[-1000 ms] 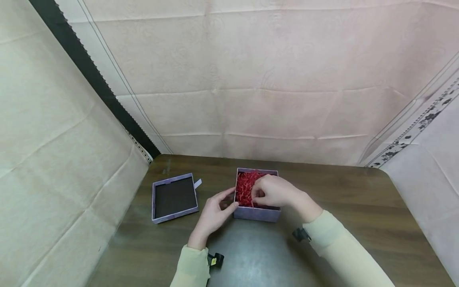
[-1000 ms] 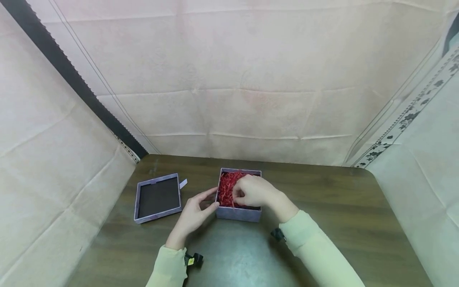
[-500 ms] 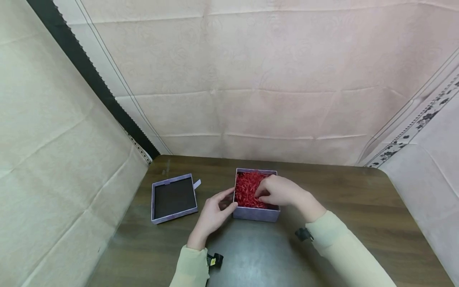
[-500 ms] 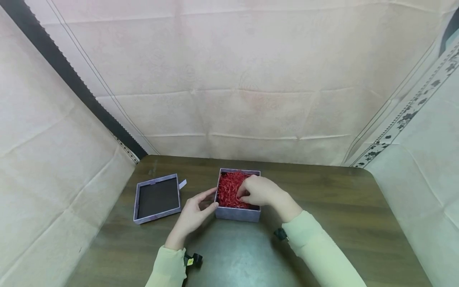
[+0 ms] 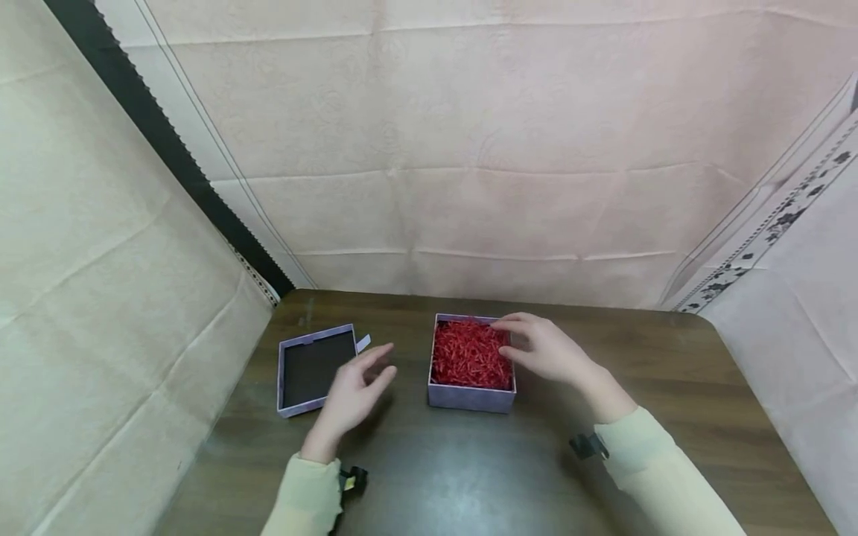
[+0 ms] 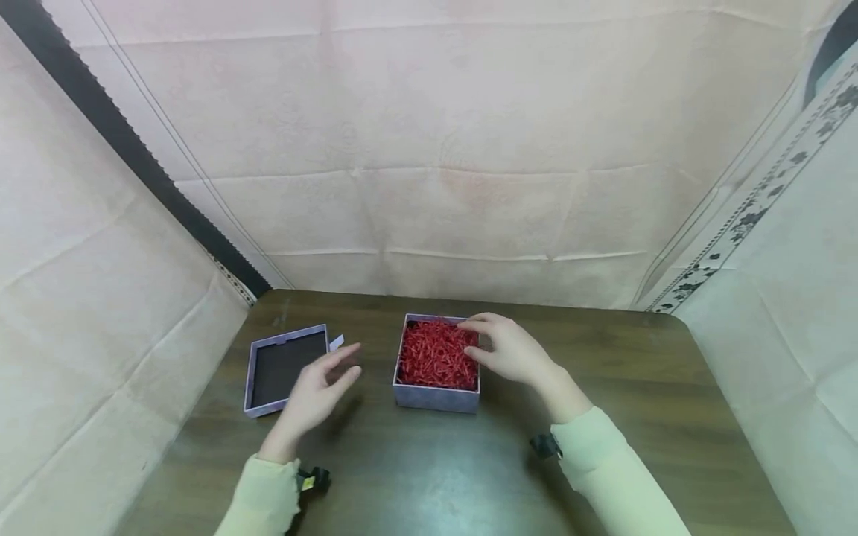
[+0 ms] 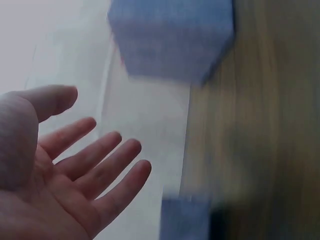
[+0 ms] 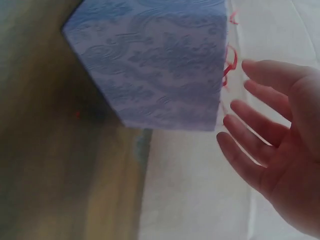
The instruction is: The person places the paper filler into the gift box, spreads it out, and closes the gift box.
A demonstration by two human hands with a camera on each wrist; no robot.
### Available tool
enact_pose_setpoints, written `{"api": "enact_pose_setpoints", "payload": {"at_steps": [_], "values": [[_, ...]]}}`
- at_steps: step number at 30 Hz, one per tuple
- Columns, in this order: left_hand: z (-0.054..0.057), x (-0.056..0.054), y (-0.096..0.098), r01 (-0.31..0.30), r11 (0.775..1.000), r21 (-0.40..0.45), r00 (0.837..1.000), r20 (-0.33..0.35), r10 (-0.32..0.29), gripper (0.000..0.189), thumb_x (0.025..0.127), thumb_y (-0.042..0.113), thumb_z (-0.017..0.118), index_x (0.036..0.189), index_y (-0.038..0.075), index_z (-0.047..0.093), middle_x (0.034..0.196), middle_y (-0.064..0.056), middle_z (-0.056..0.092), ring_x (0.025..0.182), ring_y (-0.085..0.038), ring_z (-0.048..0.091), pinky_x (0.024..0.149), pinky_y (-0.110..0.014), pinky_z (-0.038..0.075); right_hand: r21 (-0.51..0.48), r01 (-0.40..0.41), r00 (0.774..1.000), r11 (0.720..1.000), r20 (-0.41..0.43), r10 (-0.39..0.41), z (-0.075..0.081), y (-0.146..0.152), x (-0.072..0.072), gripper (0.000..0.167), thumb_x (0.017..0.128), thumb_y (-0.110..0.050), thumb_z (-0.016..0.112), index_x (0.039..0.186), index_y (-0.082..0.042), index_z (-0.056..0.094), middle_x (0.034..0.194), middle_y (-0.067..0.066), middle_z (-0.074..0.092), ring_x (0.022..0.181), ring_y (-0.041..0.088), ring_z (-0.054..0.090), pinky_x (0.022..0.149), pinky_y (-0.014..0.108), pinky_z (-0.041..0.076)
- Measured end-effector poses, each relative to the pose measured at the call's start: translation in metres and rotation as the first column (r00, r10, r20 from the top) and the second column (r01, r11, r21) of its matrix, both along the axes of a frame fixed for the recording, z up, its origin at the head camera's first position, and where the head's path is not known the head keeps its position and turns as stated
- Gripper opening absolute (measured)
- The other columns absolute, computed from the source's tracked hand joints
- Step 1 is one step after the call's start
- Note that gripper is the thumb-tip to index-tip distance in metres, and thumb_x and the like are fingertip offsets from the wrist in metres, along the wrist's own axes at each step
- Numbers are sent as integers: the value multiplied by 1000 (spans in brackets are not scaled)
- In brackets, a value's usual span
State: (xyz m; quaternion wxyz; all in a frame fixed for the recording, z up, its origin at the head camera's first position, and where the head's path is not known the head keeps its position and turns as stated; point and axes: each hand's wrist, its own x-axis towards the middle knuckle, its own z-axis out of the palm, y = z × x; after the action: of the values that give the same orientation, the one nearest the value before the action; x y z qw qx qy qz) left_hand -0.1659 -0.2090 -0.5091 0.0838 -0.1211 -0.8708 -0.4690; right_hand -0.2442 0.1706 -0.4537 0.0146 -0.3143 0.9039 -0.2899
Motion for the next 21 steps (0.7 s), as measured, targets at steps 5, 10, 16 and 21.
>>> {"api": "enact_pose_setpoints", "payload": {"at_steps": [5,10,16,21], "values": [[6,3,-59,-187,977,-106,978,-110,176,41,102,14,73,142,5,68,133,-17,71,109,-32,72,89,-44,61,-15,80,994,997,82,-78,-14,13,8,78,98,-42,79,163,-12,47,164,18,44,149,43,44,115,65,41],[5,14,-109,-350,915,-202,935,-136,328,44,100,11,73,141,-1,66,139,-25,65,112,-42,67,91,-58,55,-54,81,989,995,128,-74,-25,16,15,100,95,-52,79,170,-8,29,173,20,27,156,45,29,120,67,31],[-2,22,-140,-431,862,-267,891,25,453,56,101,16,71,150,-8,54,146,-34,50,122,-51,56,101,-66,45,-87,105,989,991,113,-95,-34,19,18,96,96,-48,80,169,-8,31,174,18,28,155,43,32,115,62,42],[-15,22,-151,-376,868,-324,884,154,441,64,103,20,69,154,-11,46,137,-37,56,112,-47,61,96,-62,48,-148,154,985,977,96,-141,-36,20,17,75,98,-35,80,160,-7,50,157,19,52,136,39,58,104,60,53]]}}
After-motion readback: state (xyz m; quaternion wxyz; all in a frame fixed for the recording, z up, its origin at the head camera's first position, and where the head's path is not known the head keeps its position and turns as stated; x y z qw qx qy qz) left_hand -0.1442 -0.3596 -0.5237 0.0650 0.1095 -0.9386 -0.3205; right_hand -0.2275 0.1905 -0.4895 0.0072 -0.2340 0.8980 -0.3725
